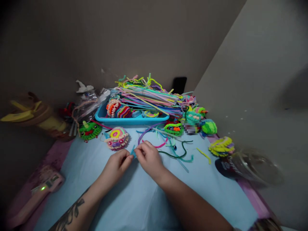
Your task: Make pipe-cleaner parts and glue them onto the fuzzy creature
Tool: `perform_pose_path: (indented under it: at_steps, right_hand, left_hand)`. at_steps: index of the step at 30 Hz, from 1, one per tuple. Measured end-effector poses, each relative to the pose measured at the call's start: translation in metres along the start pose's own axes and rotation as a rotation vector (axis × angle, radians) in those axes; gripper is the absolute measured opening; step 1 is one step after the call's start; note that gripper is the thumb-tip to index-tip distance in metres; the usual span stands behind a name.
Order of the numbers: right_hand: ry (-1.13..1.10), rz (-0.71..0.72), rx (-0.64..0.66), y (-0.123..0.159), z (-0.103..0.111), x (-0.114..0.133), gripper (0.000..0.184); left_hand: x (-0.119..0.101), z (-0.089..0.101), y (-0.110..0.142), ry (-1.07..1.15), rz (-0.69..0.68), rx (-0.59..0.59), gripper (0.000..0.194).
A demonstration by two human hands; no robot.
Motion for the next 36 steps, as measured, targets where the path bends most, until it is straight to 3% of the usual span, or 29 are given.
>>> perform_pose_path:
  at_steps: [6, 10, 13, 15, 26, 36]
  right_hand:
    - [0.029, 0.02, -0.032, -0.001, 0.0, 0.002, 0.015]
    - [-0.133, -0.029, 0.02, -0.006, 0.001, -0.005, 0.01]
    - [-0.192, 0.061, 0.065, -0.008, 0.004, 0.002, 0.027]
    - [-0.169, 0.117, 0.08, -0.007, 0.006, 0.006, 0.025]
    - [-0.108, 0.024, 0.061, -0.006, 0.004, -0.002, 0.007]
    - [-0.032, 0.056, 0.039, -0.004, 0.003, 0.0, 0.006]
  left_hand:
    - [0.007, 0.001, 0.001, 0.096, 0.065, -0.048, 0.027]
    - [0.01, 0.001, 0.001, 0.19, 0.102, -0.035, 0.028]
    - [0.01, 0.001, 0.0, 0.229, 0.11, -0.014, 0.028]
    - [0.009, 0.001, 0.001, 0.22, 0.1, -0.009, 0.028]
    - [-0.008, 0.009, 0.004, -0.056, -0.052, -0.08, 0.025]
    - [-0.014, 0.005, 0.005, -0.37, -0.128, -0.075, 0.019]
Point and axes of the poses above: each hand's wrist, its own y-axis away from the middle knuckle, its own z-axis out of the back of the hand, x = y × z, the point moved 9 cm from there along -y, towards the middle knuckle, and after that the axes turned 9 degrees about y, right-handed, at the moved point
